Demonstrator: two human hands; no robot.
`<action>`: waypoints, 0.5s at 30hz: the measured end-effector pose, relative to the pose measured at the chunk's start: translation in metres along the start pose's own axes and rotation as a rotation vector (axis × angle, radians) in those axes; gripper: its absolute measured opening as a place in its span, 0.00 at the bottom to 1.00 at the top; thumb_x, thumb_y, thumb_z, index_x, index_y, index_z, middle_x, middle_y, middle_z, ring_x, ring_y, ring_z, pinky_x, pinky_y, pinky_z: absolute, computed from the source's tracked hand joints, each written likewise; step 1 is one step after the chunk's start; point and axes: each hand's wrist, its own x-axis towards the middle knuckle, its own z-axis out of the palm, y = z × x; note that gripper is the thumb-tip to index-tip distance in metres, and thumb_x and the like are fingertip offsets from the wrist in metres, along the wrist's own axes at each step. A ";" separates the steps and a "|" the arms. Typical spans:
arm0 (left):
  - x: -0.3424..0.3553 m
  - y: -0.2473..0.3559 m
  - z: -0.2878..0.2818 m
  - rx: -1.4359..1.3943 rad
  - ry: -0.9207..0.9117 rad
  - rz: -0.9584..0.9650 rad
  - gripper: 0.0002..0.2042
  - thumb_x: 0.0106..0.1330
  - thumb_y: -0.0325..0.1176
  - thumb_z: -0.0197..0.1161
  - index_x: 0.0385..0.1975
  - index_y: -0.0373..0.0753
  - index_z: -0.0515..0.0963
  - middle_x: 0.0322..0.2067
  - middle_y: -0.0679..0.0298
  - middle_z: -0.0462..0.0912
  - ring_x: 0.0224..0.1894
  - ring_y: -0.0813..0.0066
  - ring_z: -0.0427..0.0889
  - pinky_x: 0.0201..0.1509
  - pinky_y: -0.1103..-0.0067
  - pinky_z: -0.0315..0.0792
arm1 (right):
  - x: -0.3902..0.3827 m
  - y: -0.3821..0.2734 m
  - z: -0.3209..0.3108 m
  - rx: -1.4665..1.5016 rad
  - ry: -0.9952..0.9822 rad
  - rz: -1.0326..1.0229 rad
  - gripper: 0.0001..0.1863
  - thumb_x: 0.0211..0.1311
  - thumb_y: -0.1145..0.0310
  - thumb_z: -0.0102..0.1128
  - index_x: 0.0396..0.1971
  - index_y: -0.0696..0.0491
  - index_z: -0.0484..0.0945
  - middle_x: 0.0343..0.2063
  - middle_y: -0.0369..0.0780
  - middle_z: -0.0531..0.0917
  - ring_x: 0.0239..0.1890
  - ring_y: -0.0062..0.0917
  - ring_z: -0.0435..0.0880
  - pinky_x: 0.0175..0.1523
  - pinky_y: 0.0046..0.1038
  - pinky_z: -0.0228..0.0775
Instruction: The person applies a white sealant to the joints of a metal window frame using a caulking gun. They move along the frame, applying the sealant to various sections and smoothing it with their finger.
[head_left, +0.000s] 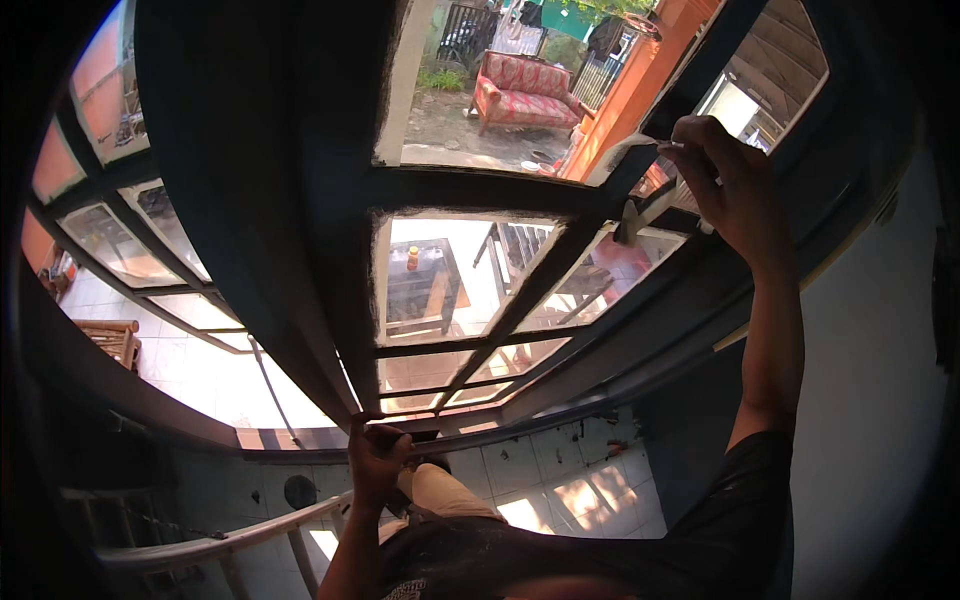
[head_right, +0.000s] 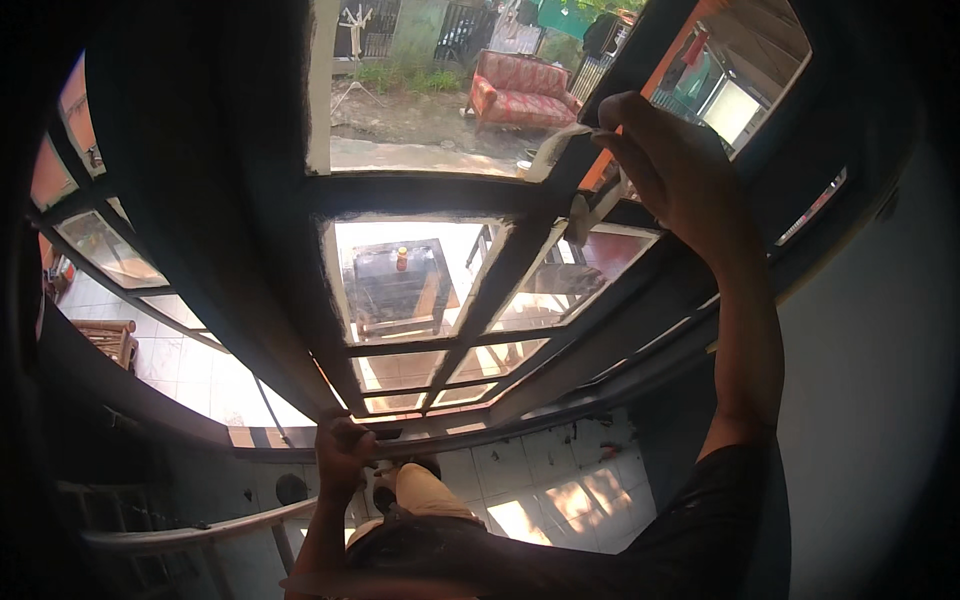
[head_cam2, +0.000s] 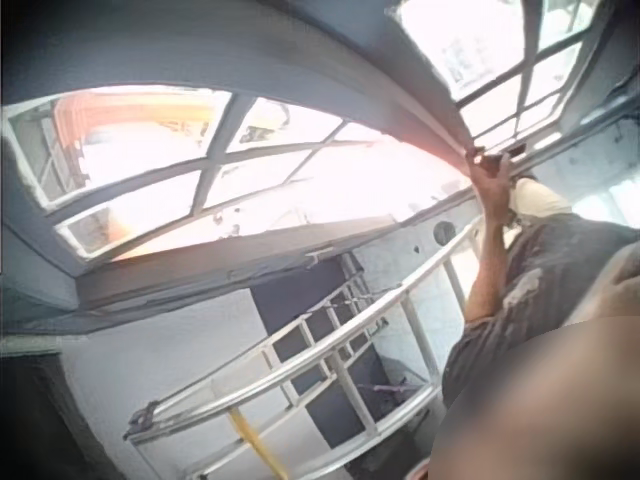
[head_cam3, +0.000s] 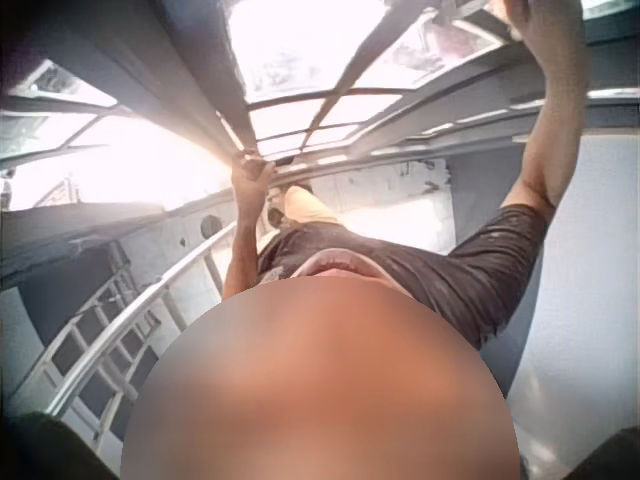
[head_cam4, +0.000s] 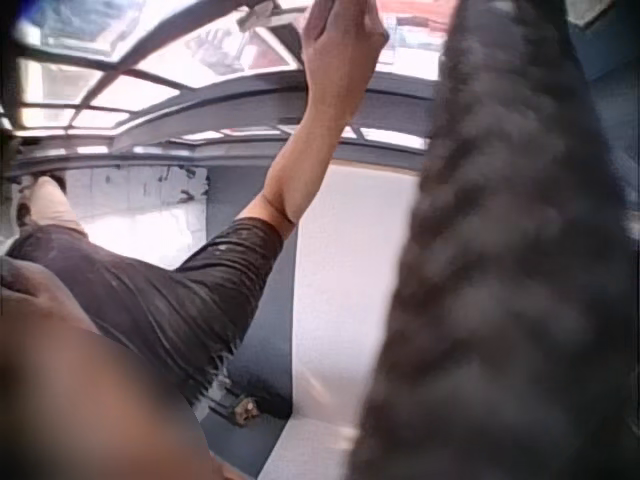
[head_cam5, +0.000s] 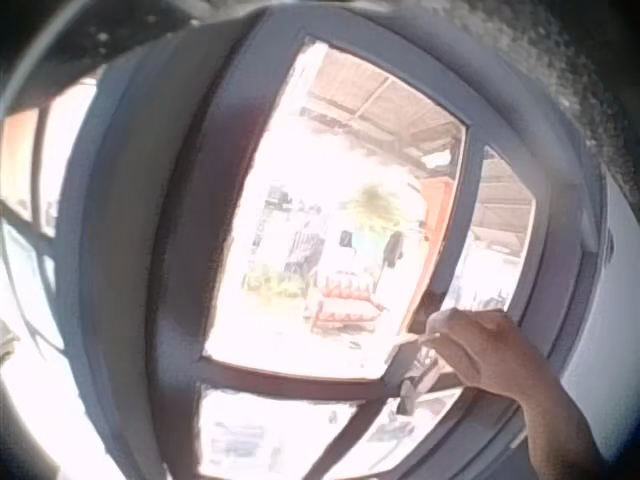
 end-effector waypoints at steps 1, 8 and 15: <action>0.002 -0.003 -0.001 -0.011 0.001 0.024 0.26 0.67 0.16 0.72 0.61 0.37 0.68 0.37 0.58 0.86 0.40 0.70 0.90 0.47 0.73 0.86 | -0.003 -0.007 0.002 -0.037 -0.070 -0.033 0.29 0.69 0.80 0.70 0.68 0.46 0.79 0.43 0.43 0.91 0.35 0.31 0.91 0.39 0.35 0.84; 0.019 -0.014 -0.001 -0.021 -0.027 0.125 0.26 0.68 0.16 0.71 0.62 0.39 0.67 0.37 0.59 0.85 0.37 0.70 0.89 0.41 0.75 0.85 | 0.020 -0.030 0.021 -0.423 -0.197 -0.159 0.27 0.69 0.78 0.69 0.66 0.47 0.77 0.28 0.40 0.81 0.31 0.33 0.89 0.32 0.37 0.79; 0.028 -0.013 0.010 -0.046 -0.095 0.061 0.25 0.69 0.16 0.68 0.63 0.39 0.67 0.37 0.62 0.84 0.42 0.71 0.89 0.49 0.73 0.85 | 0.027 -0.029 0.011 -0.539 -0.148 -0.147 0.25 0.67 0.80 0.68 0.62 0.51 0.74 0.30 0.42 0.82 0.32 0.35 0.89 0.33 0.38 0.81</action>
